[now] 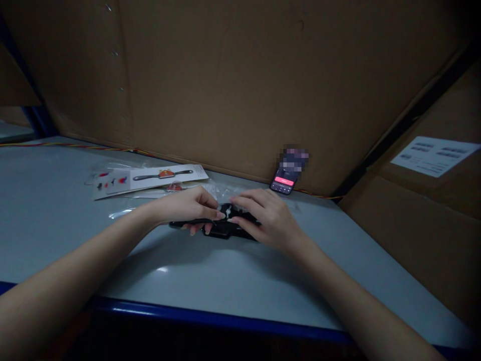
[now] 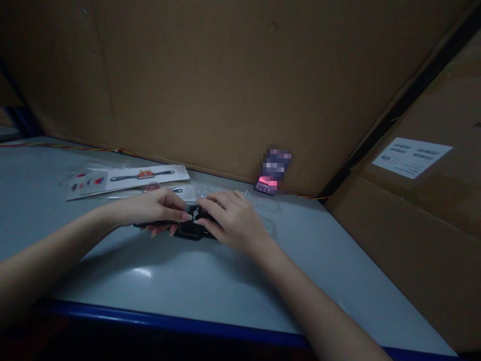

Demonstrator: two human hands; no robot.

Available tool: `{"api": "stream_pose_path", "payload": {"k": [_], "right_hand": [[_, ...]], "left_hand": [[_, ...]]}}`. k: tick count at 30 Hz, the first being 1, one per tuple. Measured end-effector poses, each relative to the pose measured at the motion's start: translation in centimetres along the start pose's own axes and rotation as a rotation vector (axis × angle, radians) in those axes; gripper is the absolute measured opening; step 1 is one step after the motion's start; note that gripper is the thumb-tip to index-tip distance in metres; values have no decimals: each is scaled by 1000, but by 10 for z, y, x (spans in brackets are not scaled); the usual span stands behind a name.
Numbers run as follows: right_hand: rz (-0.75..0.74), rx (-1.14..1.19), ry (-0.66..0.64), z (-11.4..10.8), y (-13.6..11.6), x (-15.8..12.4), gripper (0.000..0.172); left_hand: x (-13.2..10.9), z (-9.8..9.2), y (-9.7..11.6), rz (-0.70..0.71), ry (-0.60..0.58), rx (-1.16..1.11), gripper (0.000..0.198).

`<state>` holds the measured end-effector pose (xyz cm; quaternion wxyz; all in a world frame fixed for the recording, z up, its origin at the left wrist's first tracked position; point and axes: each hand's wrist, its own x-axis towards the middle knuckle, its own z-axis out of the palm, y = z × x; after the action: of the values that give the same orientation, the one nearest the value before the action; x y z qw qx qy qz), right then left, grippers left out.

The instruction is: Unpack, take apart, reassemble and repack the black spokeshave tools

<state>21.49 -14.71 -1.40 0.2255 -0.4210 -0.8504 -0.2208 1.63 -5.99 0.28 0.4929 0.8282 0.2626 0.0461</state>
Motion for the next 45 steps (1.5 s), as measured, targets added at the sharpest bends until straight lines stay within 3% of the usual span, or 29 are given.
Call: {"api": "stream_pose_path", "payload": {"k": [5, 13, 20, 23, 35, 41, 43, 45], "right_hand": [[-141, -99, 17, 2, 0, 2, 23], [-184, -289, 93, 5, -2, 2, 15], [-169, -284, 50, 1, -3, 4, 24], [-105, -316, 22, -1, -8, 5, 27], [185, -418, 81, 7, -20, 13, 26], [183, -191, 127, -7, -7, 7, 20], [163, -117, 144, -10, 1, 5, 32], [147, -66, 71, -11, 7, 4, 46]], "left_hand": [[2, 2, -3, 13, -61, -15, 28], [0, 4, 2, 31, -93, -71, 27], [0, 5, 2, 71, -149, -91, 24], [0, 7, 5, 91, -100, -71, 24], [8, 29, 8, 188, 317, 78, 25], [3, 19, 10, 203, 274, 69, 21], [-1, 14, 11, 181, 247, 77, 21], [-4, 11, 12, 190, 236, 150, 22]]}}
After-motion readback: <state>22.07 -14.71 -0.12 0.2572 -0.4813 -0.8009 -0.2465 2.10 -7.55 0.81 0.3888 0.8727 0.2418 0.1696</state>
